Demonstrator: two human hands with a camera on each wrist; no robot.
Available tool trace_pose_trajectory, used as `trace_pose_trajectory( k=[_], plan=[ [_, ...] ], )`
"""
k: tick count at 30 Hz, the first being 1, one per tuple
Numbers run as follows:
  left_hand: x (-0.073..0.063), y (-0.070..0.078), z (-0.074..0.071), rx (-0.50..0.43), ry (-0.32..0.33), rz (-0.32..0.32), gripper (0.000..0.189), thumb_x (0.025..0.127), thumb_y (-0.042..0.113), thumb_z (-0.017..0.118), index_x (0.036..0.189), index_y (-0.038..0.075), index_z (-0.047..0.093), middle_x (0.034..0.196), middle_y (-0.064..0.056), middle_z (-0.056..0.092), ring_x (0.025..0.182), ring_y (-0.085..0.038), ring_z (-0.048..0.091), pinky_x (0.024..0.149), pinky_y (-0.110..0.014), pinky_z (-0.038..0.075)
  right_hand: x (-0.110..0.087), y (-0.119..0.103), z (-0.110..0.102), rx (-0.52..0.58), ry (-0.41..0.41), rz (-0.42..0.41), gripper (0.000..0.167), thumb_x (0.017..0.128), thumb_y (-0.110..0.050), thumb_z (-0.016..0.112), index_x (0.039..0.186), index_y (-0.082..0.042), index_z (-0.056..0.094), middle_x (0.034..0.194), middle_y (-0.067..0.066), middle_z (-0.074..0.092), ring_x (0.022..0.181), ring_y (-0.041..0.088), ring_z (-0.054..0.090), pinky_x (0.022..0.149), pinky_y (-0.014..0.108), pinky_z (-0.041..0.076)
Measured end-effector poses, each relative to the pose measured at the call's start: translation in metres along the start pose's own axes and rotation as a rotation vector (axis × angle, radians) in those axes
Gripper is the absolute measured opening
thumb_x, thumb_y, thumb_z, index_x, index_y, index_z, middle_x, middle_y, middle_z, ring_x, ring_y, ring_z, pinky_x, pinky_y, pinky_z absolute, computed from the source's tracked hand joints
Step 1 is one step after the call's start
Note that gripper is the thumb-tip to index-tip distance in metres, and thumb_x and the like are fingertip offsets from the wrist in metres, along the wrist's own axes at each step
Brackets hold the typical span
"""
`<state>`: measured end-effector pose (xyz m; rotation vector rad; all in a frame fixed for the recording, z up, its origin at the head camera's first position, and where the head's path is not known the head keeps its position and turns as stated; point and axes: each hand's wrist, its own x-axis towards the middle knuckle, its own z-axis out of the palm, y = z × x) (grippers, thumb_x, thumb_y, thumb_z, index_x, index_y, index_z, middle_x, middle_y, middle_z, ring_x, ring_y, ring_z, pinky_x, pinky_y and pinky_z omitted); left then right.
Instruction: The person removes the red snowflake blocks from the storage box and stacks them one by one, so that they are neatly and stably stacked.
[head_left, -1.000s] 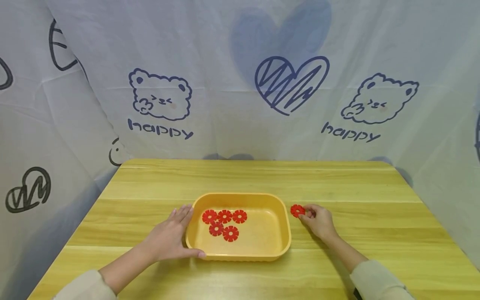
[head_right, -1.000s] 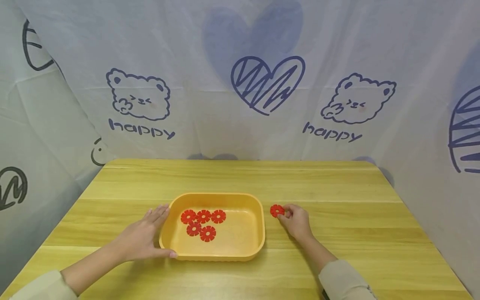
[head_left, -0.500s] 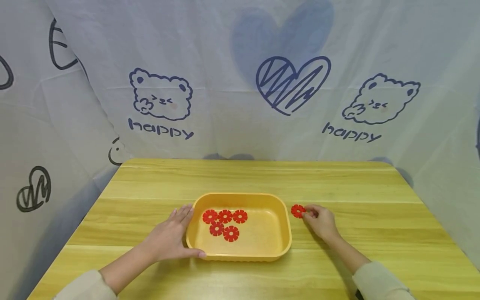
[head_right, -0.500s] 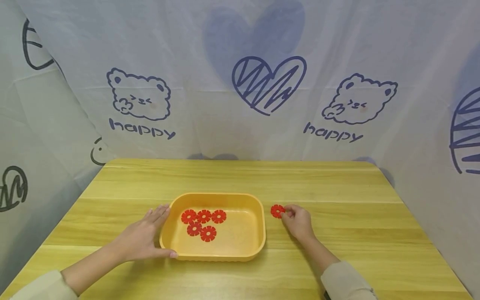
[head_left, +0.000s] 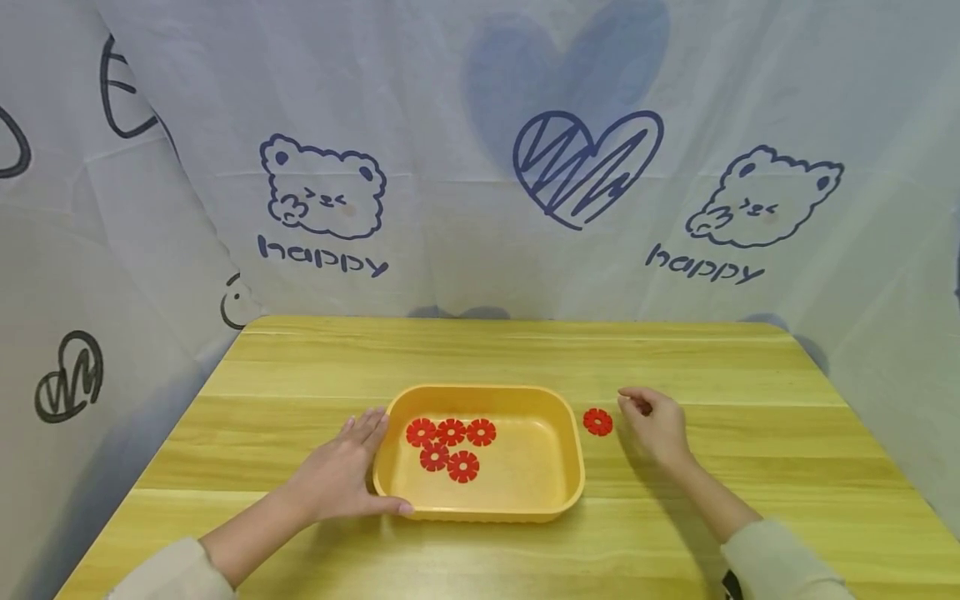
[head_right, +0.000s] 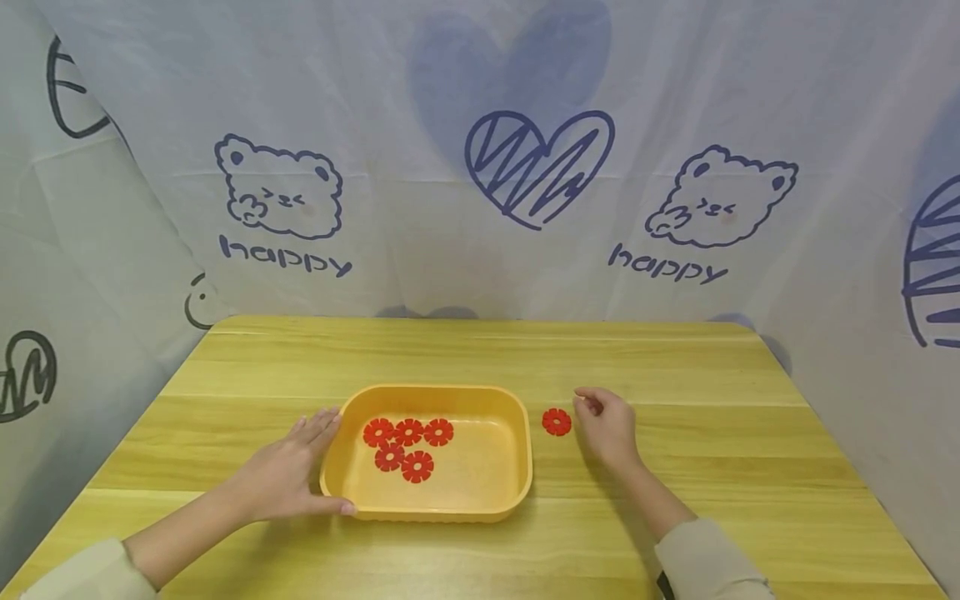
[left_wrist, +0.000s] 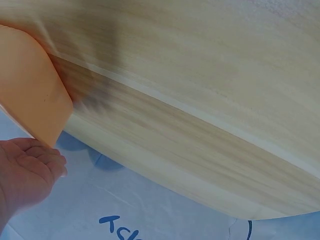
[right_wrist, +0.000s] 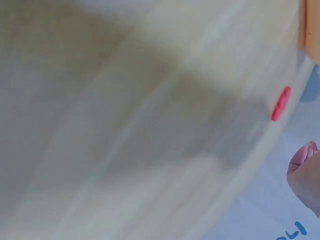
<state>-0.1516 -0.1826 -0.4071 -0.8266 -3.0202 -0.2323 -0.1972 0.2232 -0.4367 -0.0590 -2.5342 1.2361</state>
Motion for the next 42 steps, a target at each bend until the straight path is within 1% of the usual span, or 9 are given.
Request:
trace_pose_trajectory(
  k=[4, 11, 16, 20, 26, 30, 35, 42],
  plan=[
    [0.0, 0.0, 0.0, 0.007, 0.005, 0.004, 0.118, 0.064, 0.079, 0.057, 0.136, -0.012, 0.036, 0.144, -0.029, 0.033, 0.134, -0.04, 0.034, 0.108, -0.048, 0.035, 0.001, -0.007, -0.003, 0.01, -0.012, -0.035, 0.019, 0.088, -0.006, 0.06, 0.099, 0.007, 0.068, 0.078, 0.014, 0.065, 0.063, 0.0, 0.046, 0.055, 0.013, 0.042],
    [0.001, 0.0, 0.001, 0.014, 0.007, 0.007, 0.118, 0.064, 0.08, 0.056, 0.136, -0.012, 0.036, 0.144, -0.029, 0.033, 0.133, -0.04, 0.035, 0.107, -0.049, 0.036, 0.002, -0.021, -0.003, 0.054, -0.054, -0.05, 0.021, 0.089, -0.009, 0.059, 0.101, 0.005, 0.068, 0.083, 0.016, 0.067, 0.064, 0.0, 0.049, 0.055, 0.013, 0.044],
    [0.001, 0.0, 0.002, 0.022, 0.015, 0.013, 0.118, 0.064, 0.08, 0.055, 0.136, -0.012, 0.037, 0.143, -0.029, 0.034, 0.133, -0.041, 0.036, 0.107, -0.048, 0.037, 0.002, -0.03, 0.0, 0.062, -0.099, -0.067, 0.023, 0.089, -0.013, 0.06, 0.104, 0.004, 0.067, 0.086, 0.014, 0.067, 0.07, -0.002, 0.052, 0.062, 0.013, 0.048],
    [0.001, 0.0, 0.001, 0.02, 0.011, 0.011, 0.118, 0.064, 0.08, 0.055, 0.136, -0.012, 0.037, 0.143, -0.029, 0.034, 0.133, -0.04, 0.035, 0.107, -0.048, 0.036, 0.001, -0.04, 0.003, 0.089, -0.124, -0.072, 0.023, 0.088, -0.014, 0.062, 0.104, 0.002, 0.068, 0.086, 0.012, 0.066, 0.073, 0.001, 0.053, 0.065, 0.014, 0.048],
    [0.001, 0.0, 0.002, 0.022, 0.012, 0.01, 0.118, 0.064, 0.08, 0.055, 0.136, -0.012, 0.036, 0.143, -0.029, 0.034, 0.133, -0.04, 0.035, 0.107, -0.048, 0.036, 0.002, -0.053, 0.013, 0.117, -0.143, -0.094, 0.021, 0.085, -0.01, 0.065, 0.101, 0.003, 0.068, 0.082, 0.012, 0.065, 0.072, 0.001, 0.052, 0.065, 0.014, 0.049],
    [0.0, 0.0, 0.001, 0.023, 0.014, 0.009, 0.118, 0.064, 0.08, 0.055, 0.136, -0.012, 0.037, 0.143, -0.029, 0.034, 0.133, -0.041, 0.035, 0.107, -0.048, 0.035, 0.003, -0.062, 0.021, 0.16, -0.156, -0.114, 0.02, 0.083, -0.006, 0.067, 0.099, 0.005, 0.068, 0.079, 0.013, 0.064, 0.069, 0.001, 0.052, 0.062, 0.013, 0.048],
    [0.0, 0.0, -0.001, 0.017, 0.007, 0.002, 0.119, 0.064, 0.08, 0.056, 0.136, -0.012, 0.036, 0.144, -0.029, 0.033, 0.133, -0.041, 0.034, 0.108, -0.048, 0.035, 0.004, -0.071, 0.032, 0.212, -0.176, -0.132, 0.021, 0.081, -0.005, 0.07, 0.097, 0.007, 0.068, 0.077, 0.012, 0.063, 0.067, 0.0, 0.051, 0.059, 0.012, 0.047],
    [0.0, 0.001, -0.001, 0.012, -0.008, -0.001, 0.118, 0.065, 0.079, 0.056, 0.137, -0.012, 0.034, 0.144, -0.029, 0.032, 0.134, -0.041, 0.033, 0.109, -0.048, 0.033, 0.002, -0.083, 0.05, 0.25, -0.211, -0.117, 0.021, 0.08, -0.005, 0.07, 0.097, 0.006, 0.068, 0.077, 0.013, 0.062, 0.068, 0.004, 0.051, 0.061, 0.013, 0.046]
  ],
)
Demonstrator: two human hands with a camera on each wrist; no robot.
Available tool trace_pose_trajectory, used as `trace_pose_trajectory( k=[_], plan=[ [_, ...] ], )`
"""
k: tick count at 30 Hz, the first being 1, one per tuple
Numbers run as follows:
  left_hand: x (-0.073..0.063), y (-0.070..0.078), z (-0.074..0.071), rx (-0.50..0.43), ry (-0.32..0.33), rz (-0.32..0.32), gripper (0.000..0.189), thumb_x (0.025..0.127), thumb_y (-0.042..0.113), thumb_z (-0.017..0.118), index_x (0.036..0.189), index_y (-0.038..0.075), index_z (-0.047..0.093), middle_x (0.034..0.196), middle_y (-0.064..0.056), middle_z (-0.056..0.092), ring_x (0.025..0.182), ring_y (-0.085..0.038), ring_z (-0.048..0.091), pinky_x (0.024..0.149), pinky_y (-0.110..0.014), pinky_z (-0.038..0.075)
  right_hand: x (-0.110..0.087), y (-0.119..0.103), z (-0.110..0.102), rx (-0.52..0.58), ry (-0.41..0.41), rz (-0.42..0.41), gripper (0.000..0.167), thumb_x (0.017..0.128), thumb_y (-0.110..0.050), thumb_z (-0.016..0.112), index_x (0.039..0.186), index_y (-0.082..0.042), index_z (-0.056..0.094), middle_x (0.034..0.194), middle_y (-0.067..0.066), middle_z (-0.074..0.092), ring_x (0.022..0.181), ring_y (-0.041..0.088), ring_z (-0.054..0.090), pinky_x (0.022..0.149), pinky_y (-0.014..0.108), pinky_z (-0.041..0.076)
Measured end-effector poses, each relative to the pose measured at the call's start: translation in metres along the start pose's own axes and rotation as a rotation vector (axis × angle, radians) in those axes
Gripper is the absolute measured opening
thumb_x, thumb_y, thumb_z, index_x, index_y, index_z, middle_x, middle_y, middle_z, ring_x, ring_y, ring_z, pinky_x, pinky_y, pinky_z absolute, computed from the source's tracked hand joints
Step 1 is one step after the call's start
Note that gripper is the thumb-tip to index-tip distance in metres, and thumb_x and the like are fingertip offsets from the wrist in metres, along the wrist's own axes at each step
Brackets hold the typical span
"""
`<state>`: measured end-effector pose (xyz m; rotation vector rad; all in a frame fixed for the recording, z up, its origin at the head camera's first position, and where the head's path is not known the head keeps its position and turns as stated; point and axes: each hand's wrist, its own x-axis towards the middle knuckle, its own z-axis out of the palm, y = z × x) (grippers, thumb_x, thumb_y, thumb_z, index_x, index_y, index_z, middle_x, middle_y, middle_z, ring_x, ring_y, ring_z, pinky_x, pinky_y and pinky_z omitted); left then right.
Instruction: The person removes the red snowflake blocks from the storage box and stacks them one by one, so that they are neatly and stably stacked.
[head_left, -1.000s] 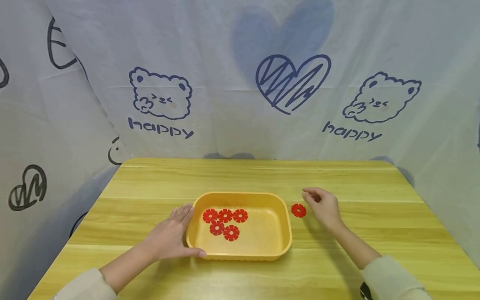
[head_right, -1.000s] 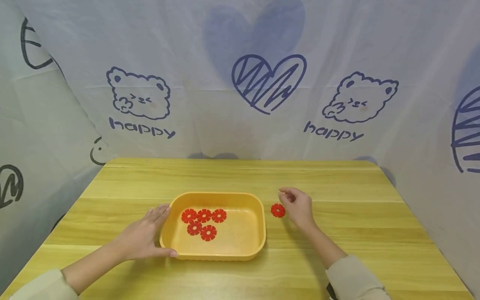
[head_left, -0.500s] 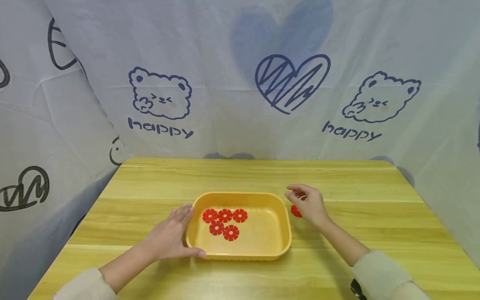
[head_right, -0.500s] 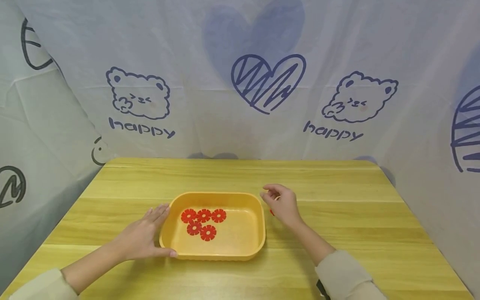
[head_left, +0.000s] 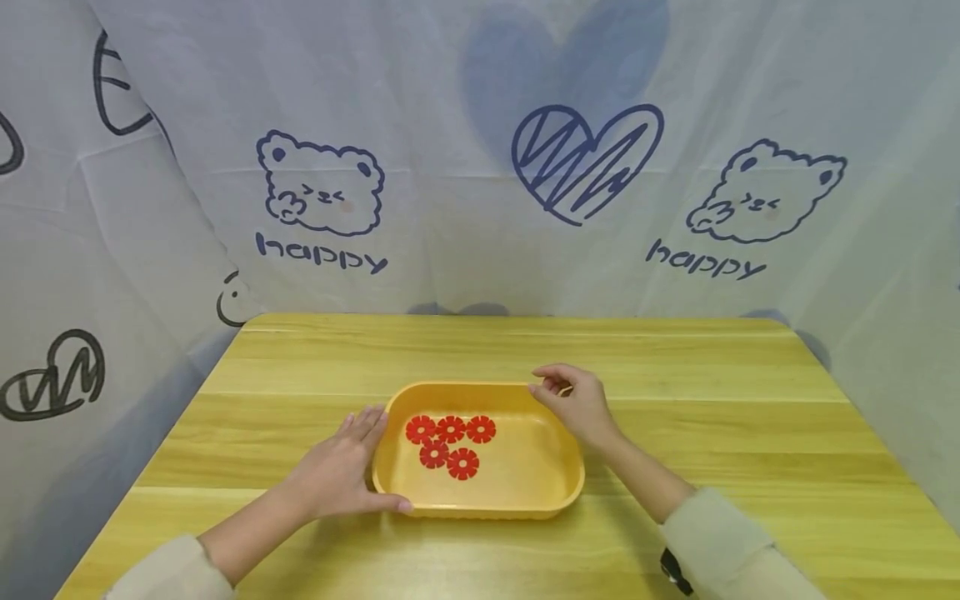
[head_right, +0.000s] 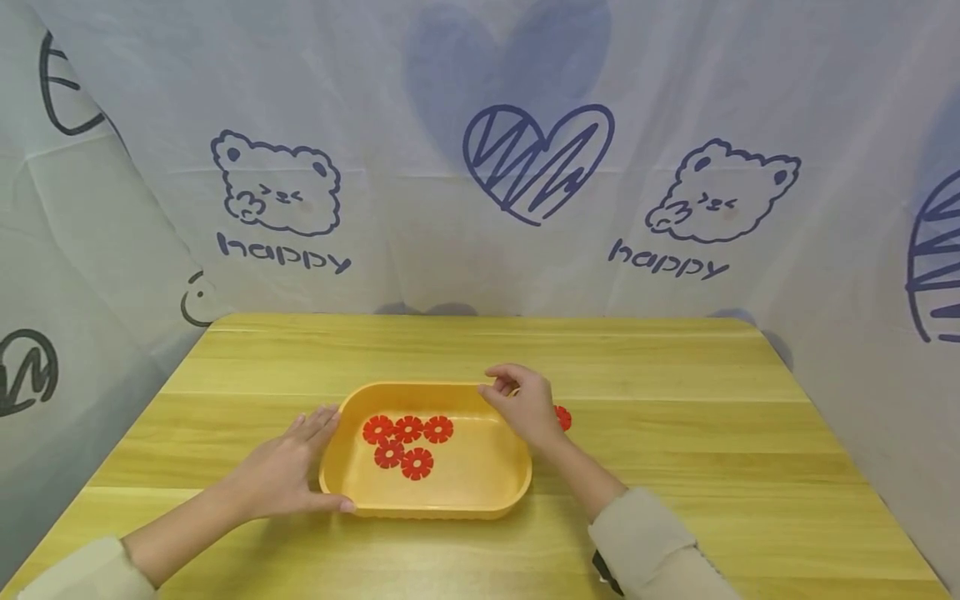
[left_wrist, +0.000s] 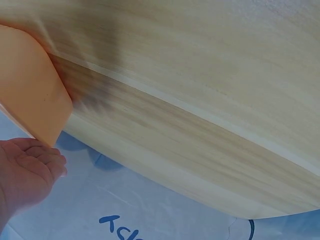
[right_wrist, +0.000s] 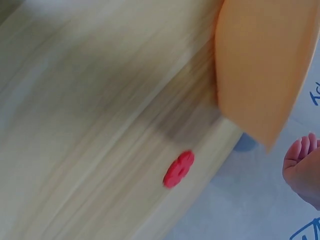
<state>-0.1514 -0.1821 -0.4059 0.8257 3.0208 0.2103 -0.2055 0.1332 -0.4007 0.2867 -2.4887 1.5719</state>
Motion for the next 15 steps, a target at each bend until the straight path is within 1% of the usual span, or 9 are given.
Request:
trace_pose_trajectory(
  k=[5, 10, 12, 15],
  plan=[
    [0.0, 0.0, 0.001, 0.009, 0.014, 0.011, 0.118, 0.064, 0.08, 0.055, 0.136, -0.013, 0.036, 0.143, -0.03, 0.033, 0.133, -0.042, 0.035, 0.108, -0.048, 0.034, -0.001, -0.001, 0.016, 0.026, -0.033, 0.043, 0.024, 0.08, -0.005, 0.071, 0.1, 0.006, 0.067, 0.08, 0.014, 0.062, 0.069, 0.005, 0.051, 0.062, 0.012, 0.047],
    [0.001, 0.0, 0.0, 0.004, 0.014, 0.013, 0.119, 0.064, 0.081, 0.054, 0.136, -0.013, 0.036, 0.143, -0.03, 0.033, 0.132, -0.042, 0.035, 0.107, -0.048, 0.035, -0.002, 0.005, 0.032, 0.04, -0.036, 0.067, 0.025, 0.08, -0.006, 0.071, 0.1, 0.008, 0.066, 0.08, 0.015, 0.062, 0.07, 0.007, 0.052, 0.061, 0.011, 0.045],
    [0.001, 0.0, 0.0, 0.0, 0.012, 0.012, 0.119, 0.064, 0.08, 0.055, 0.136, -0.013, 0.036, 0.143, -0.03, 0.033, 0.133, -0.042, 0.035, 0.107, -0.048, 0.035, -0.002, 0.008, 0.037, 0.036, -0.037, 0.08, 0.025, 0.079, -0.007, 0.071, 0.099, 0.008, 0.066, 0.079, 0.014, 0.063, 0.069, 0.008, 0.052, 0.06, 0.011, 0.045],
    [0.001, -0.001, -0.001, -0.001, 0.008, 0.011, 0.118, 0.065, 0.08, 0.055, 0.136, -0.013, 0.036, 0.143, -0.03, 0.033, 0.133, -0.041, 0.035, 0.108, -0.048, 0.035, -0.004, 0.01, 0.045, -0.005, -0.044, 0.103, 0.026, 0.078, -0.009, 0.073, 0.098, 0.005, 0.068, 0.078, 0.01, 0.063, 0.069, 0.008, 0.052, 0.06, 0.012, 0.046]
  ],
)
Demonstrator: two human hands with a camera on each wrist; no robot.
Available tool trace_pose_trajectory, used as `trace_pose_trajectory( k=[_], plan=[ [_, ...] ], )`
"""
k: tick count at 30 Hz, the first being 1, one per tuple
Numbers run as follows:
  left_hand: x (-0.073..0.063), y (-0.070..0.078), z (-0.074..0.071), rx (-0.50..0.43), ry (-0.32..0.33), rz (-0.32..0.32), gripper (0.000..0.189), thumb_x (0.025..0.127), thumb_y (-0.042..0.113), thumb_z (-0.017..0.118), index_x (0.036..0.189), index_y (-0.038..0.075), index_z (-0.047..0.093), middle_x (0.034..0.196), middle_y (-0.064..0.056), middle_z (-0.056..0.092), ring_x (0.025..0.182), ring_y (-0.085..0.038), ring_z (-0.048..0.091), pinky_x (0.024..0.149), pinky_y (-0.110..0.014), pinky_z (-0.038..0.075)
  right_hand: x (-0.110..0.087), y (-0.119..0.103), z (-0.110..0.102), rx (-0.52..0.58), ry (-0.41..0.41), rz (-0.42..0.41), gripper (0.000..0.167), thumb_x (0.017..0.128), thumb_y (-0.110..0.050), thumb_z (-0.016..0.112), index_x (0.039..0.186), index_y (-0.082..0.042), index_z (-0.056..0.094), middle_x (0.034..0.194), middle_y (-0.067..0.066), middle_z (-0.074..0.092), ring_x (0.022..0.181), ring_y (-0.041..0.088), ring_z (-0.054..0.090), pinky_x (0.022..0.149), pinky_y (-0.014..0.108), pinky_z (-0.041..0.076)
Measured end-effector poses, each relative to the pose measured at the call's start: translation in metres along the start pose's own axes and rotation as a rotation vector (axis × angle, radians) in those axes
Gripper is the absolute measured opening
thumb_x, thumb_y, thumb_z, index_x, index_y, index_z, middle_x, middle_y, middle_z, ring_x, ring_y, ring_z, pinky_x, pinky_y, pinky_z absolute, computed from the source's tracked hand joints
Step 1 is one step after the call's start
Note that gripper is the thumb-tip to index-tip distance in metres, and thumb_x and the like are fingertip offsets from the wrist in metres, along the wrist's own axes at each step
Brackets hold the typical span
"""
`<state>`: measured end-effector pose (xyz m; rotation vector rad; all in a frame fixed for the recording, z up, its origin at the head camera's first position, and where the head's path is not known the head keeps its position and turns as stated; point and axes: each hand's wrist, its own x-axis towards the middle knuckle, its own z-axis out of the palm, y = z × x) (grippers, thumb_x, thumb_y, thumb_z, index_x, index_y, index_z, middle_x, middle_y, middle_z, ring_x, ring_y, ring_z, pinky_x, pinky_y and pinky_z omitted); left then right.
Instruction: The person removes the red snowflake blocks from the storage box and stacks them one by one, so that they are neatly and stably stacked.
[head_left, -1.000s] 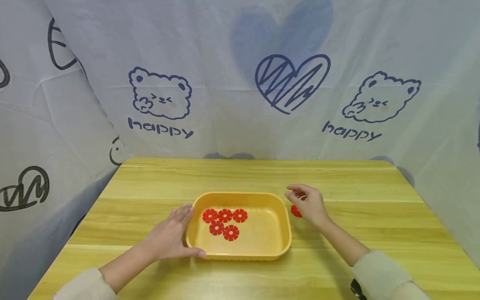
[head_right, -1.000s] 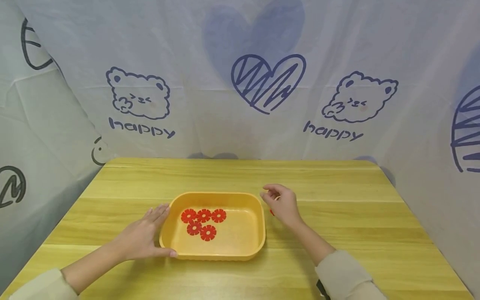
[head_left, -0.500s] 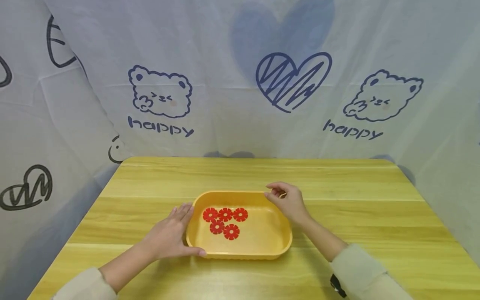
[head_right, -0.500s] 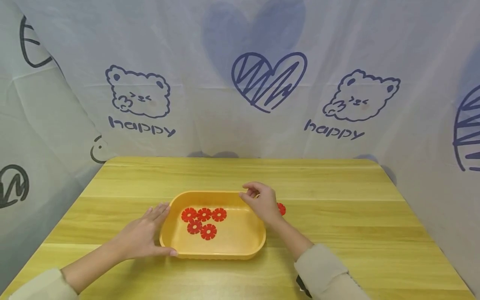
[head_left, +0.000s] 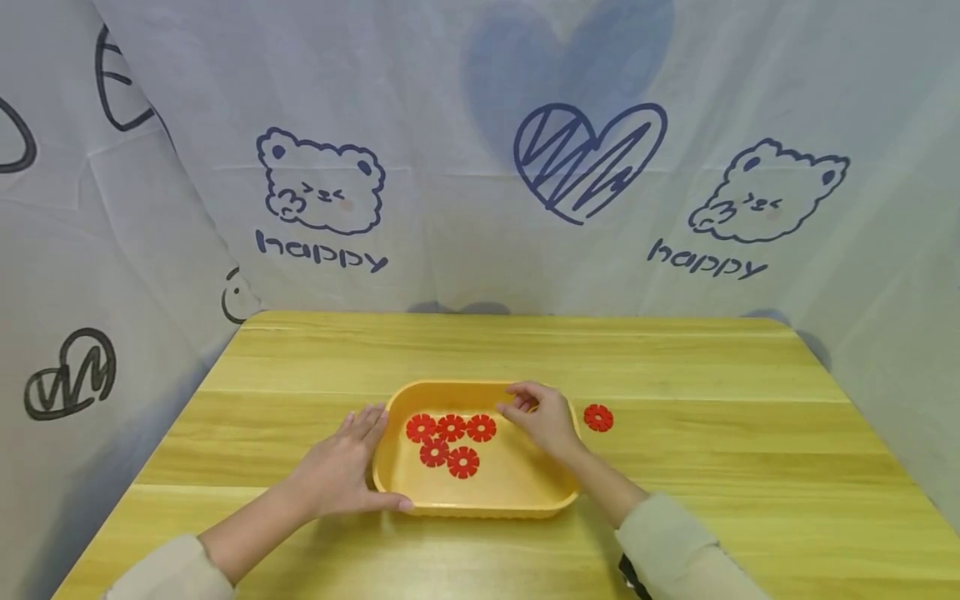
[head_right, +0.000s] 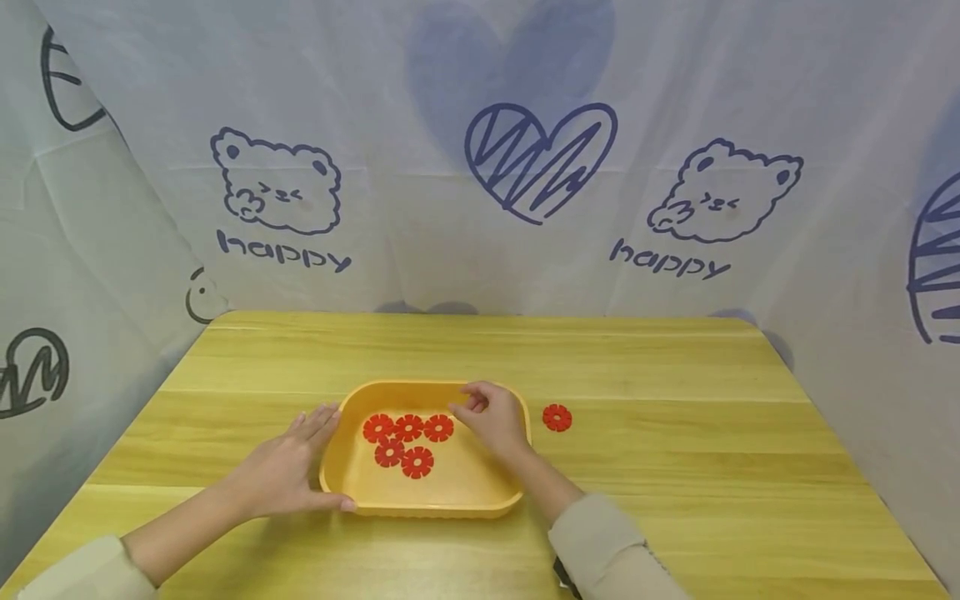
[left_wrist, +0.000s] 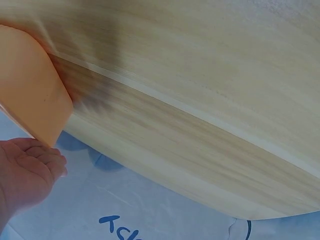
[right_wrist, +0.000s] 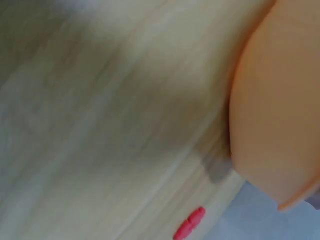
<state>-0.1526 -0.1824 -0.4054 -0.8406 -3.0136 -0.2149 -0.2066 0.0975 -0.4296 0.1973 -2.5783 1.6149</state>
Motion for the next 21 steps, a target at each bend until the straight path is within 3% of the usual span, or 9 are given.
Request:
trace_pose_trajectory(
  k=[11, 21],
  plan=[
    [-0.001, 0.0, 0.0, 0.007, 0.003, -0.004, 0.119, 0.065, 0.081, 0.054, 0.136, -0.012, 0.035, 0.144, -0.029, 0.032, 0.133, -0.042, 0.035, 0.107, -0.048, 0.036, 0.0, -0.002, 0.017, -0.021, -0.076, 0.016, 0.026, 0.077, -0.005, 0.073, 0.098, 0.007, 0.066, 0.074, 0.01, 0.063, 0.065, 0.011, 0.053, 0.057, 0.014, 0.045],
    [-0.002, 0.0, 0.001, -0.002, 0.011, 0.004, 0.118, 0.065, 0.08, 0.055, 0.136, -0.013, 0.035, 0.143, -0.03, 0.033, 0.133, -0.041, 0.035, 0.108, -0.048, 0.034, 0.002, 0.007, 0.025, -0.081, -0.145, 0.098, 0.03, 0.074, -0.002, 0.074, 0.101, 0.008, 0.065, 0.072, 0.009, 0.061, 0.062, 0.011, 0.051, 0.055, 0.018, 0.046]
  ],
)
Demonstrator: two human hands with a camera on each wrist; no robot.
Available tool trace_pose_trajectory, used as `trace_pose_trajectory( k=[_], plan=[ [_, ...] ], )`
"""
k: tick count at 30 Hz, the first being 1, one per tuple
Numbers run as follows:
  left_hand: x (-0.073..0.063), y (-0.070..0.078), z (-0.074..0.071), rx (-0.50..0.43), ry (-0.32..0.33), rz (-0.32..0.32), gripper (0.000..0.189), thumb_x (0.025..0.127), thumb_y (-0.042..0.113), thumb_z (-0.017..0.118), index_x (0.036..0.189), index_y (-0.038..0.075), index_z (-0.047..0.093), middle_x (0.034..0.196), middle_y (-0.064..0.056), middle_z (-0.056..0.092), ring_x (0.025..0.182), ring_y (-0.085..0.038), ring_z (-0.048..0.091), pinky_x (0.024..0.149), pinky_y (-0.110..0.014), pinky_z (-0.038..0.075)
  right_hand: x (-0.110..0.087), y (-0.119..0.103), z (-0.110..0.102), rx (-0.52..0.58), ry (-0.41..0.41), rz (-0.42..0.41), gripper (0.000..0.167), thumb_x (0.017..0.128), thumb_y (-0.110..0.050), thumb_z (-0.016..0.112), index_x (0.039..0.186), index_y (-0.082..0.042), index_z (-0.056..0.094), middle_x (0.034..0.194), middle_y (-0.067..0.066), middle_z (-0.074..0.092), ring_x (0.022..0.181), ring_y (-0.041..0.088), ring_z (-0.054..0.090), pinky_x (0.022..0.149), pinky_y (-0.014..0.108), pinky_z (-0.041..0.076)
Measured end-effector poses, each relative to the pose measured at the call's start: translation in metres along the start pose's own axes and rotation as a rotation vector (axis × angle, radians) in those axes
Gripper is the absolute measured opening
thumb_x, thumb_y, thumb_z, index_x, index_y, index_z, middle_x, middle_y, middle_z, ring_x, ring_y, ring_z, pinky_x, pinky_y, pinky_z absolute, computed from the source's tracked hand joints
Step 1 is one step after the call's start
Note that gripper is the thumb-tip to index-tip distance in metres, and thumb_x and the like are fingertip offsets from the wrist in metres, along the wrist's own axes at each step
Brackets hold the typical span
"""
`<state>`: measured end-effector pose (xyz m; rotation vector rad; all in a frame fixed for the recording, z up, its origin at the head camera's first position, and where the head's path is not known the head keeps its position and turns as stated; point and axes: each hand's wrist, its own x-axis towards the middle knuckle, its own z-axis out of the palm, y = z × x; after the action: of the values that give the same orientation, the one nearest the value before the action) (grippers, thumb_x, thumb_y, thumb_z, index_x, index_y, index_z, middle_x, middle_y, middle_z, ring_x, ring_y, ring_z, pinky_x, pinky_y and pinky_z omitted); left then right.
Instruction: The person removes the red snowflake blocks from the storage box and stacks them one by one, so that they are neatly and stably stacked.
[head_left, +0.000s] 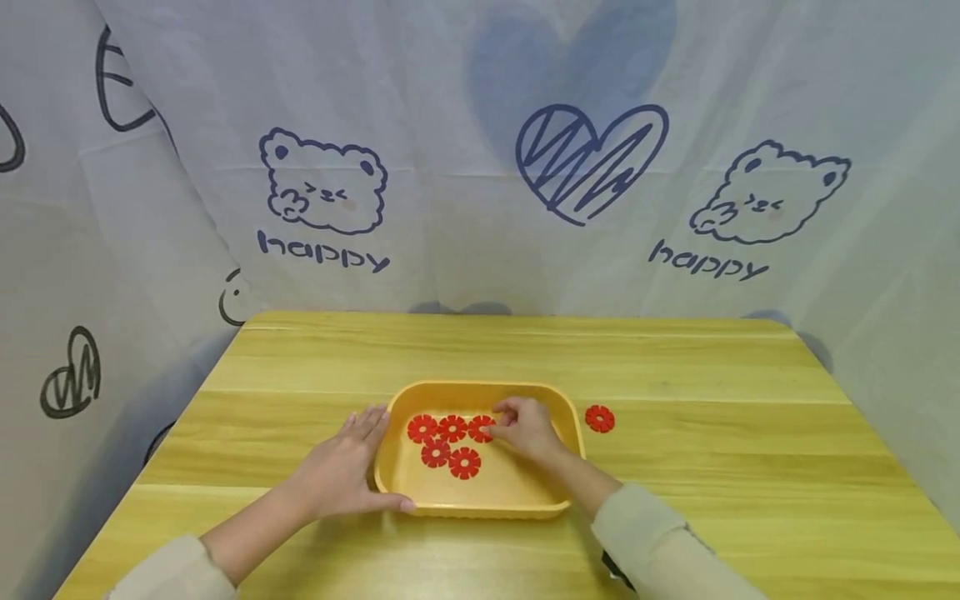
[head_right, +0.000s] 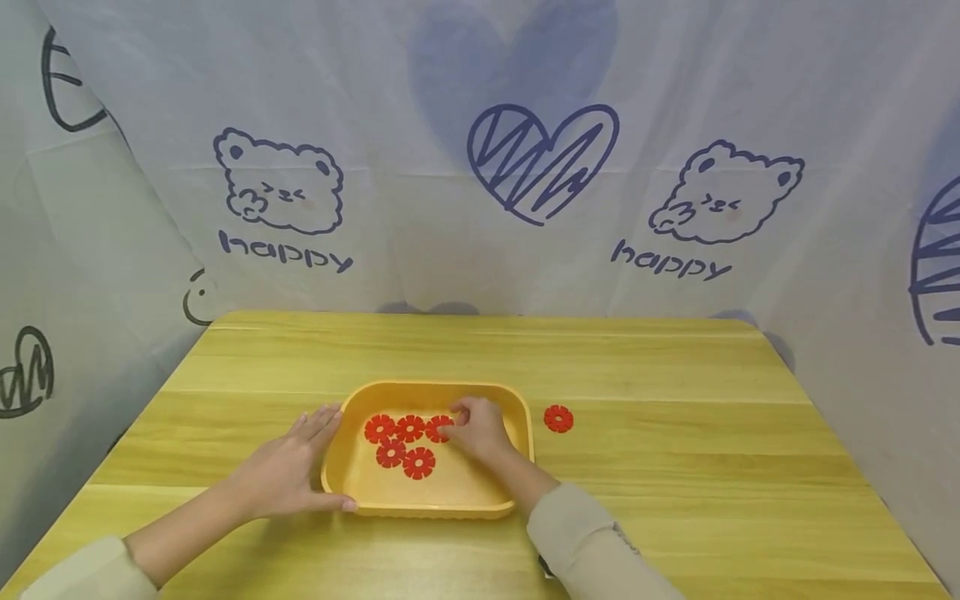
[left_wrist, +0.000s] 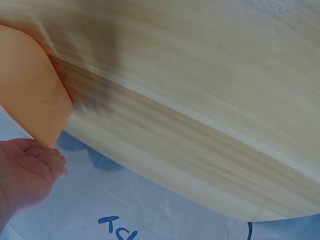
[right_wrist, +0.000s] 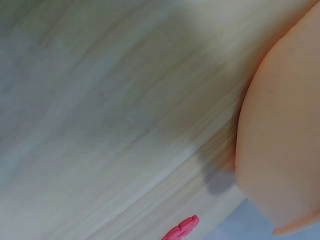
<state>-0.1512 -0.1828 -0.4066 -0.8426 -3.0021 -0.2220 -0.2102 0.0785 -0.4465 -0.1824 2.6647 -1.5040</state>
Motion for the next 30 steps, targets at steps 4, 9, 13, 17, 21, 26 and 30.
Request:
trace_pose_trajectory(
  k=[4, 9, 13, 17, 21, 26, 30],
  plan=[
    [-0.0004, 0.0002, 0.0011, 0.004, 0.005, 0.0, 0.119, 0.065, 0.08, 0.054, 0.136, -0.013, 0.035, 0.143, -0.03, 0.033, 0.133, -0.042, 0.035, 0.108, -0.047, 0.034, 0.0006, 0.0025, 0.0006, -0.045, -0.038, 0.031, 0.037, 0.073, -0.003, 0.075, 0.106, 0.008, 0.064, 0.073, 0.008, 0.06, 0.062, 0.011, 0.051, 0.056, 0.019, 0.047],
    [-0.001, 0.0001, 0.0015, 0.002, 0.002, 0.002, 0.119, 0.065, 0.08, 0.054, 0.136, -0.013, 0.035, 0.143, -0.03, 0.033, 0.132, -0.042, 0.035, 0.108, -0.048, 0.035, 0.0002, 0.0027, 0.0011, -0.088, -0.068, 0.035, 0.04, 0.073, -0.004, 0.076, 0.108, 0.008, 0.063, 0.069, 0.007, 0.057, 0.059, 0.01, 0.047, 0.053, 0.018, 0.043],
    [-0.0013, -0.0002, 0.0021, -0.006, -0.001, 0.001, 0.118, 0.065, 0.08, 0.055, 0.136, -0.012, 0.035, 0.144, -0.029, 0.033, 0.133, -0.042, 0.035, 0.108, -0.048, 0.035, 0.0002, 0.0033, 0.0019, -0.115, -0.074, 0.012, 0.038, 0.072, -0.003, 0.076, 0.107, 0.009, 0.063, 0.067, 0.006, 0.056, 0.058, 0.01, 0.047, 0.051, 0.017, 0.041],
    [-0.0008, -0.0006, 0.0036, 0.0, 0.014, 0.007, 0.119, 0.065, 0.081, 0.053, 0.136, -0.013, 0.036, 0.143, -0.03, 0.034, 0.132, -0.041, 0.036, 0.107, -0.048, 0.035, 0.0011, 0.0054, 0.0031, -0.155, -0.07, -0.027, 0.033, 0.072, -0.003, 0.076, 0.102, 0.008, 0.065, 0.065, 0.004, 0.055, 0.056, 0.009, 0.045, 0.05, 0.016, 0.039],
    [-0.0005, -0.0004, 0.0049, 0.003, 0.027, 0.009, 0.12, 0.064, 0.082, 0.052, 0.135, -0.013, 0.037, 0.143, -0.029, 0.034, 0.132, -0.041, 0.036, 0.107, -0.048, 0.035, 0.002, 0.0071, 0.0037, -0.172, -0.067, -0.051, 0.027, 0.073, -0.003, 0.075, 0.097, 0.006, 0.067, 0.061, 0.002, 0.052, 0.054, 0.008, 0.043, 0.049, 0.016, 0.037],
    [-0.0001, 0.0001, 0.0053, -0.008, 0.025, -0.005, 0.12, 0.063, 0.082, 0.053, 0.136, -0.011, 0.036, 0.144, -0.028, 0.033, 0.133, -0.04, 0.035, 0.108, -0.047, 0.034, 0.0021, 0.0084, 0.004, -0.184, -0.068, -0.07, 0.023, 0.073, -0.004, 0.075, 0.093, 0.005, 0.067, 0.06, 0.001, 0.05, 0.053, 0.008, 0.041, 0.049, 0.016, 0.036],
    [-0.0001, 0.0001, 0.0048, -0.009, 0.029, -0.01, 0.12, 0.063, 0.081, 0.054, 0.136, -0.012, 0.036, 0.144, -0.028, 0.033, 0.133, -0.041, 0.036, 0.107, -0.047, 0.035, 0.0015, 0.0077, 0.0034, -0.197, -0.077, -0.075, 0.022, 0.075, -0.005, 0.074, 0.092, 0.005, 0.066, 0.059, 0.0, 0.049, 0.053, 0.007, 0.04, 0.05, 0.016, 0.036]
  ],
)
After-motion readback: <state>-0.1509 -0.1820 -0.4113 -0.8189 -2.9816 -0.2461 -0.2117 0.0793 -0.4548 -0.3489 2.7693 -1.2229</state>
